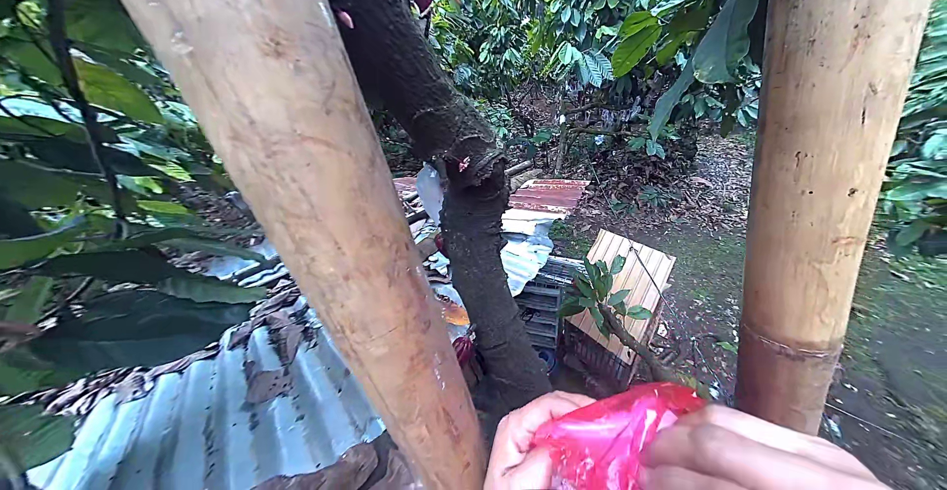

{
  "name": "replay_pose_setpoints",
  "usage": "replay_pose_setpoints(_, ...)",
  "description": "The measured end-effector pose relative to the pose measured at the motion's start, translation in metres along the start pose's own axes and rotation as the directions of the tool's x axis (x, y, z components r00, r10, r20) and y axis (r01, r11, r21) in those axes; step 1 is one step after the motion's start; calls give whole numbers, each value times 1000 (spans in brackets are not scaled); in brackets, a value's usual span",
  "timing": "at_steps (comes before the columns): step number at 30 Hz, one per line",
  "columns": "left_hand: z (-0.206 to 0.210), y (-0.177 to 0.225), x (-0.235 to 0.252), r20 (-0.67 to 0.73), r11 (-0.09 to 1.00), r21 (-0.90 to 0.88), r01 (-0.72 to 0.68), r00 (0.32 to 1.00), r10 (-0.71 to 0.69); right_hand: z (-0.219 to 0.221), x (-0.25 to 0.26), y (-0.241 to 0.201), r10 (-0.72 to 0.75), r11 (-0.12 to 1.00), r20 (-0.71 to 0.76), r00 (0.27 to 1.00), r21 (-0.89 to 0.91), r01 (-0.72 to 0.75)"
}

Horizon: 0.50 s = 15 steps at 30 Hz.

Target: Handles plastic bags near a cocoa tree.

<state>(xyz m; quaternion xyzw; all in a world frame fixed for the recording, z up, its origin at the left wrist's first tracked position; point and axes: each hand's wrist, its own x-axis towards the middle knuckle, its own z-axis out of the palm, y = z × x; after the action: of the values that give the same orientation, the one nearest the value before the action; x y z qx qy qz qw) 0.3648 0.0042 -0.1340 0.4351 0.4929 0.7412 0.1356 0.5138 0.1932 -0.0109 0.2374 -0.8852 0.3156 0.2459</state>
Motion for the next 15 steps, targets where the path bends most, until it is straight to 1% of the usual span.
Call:
replay_pose_setpoints(1, 1, -1, -1, -15, 999, 39, 1, 1000, -1, 12, 3, 5, 50, 992, 42, 998, -118, -45)
replay_pose_setpoints(3, 6, -1, -3, -92, 995, 92, 33, 995, -24, 33, 4, 16, 130, 951, 69, 989, -291, -105)
replay_pose_setpoints(4, 8, -2, -3, -109, 992, 124, 33, 994, -20, 38, 3, 22, 171, 930, 69, 983, -340, -138)
replay_pose_setpoints(6, 10, -8, -1, -66, 973, 228, -36, 996, 52, 39, 1, 33, 251, 897, 104, 962, -398, -191)
replay_pose_setpoints(8, 16, -13, 6, -23, 942, 306, -141, 988, 155, 33, -1, 48, 266, 911, 164, 950, -366, -191)
replay_pose_setpoints(10, 24, -15, 13, -33, 931, 317, -181, 979, 202, 29, -4, 59, 242, 927, 141, 960, -325, -186)
replay_pose_setpoints(12, 29, -15, 19, -47, 939, 288, -189, 976, 211, 25, -5, 64, 211, 939, 91, 973, -294, -176)
replay_pose_setpoints(15, 30, -10, 23, -54, 949, 293, -117, 989, 139, 21, -5, 60, 187, 940, 118, 975, -310, -143)
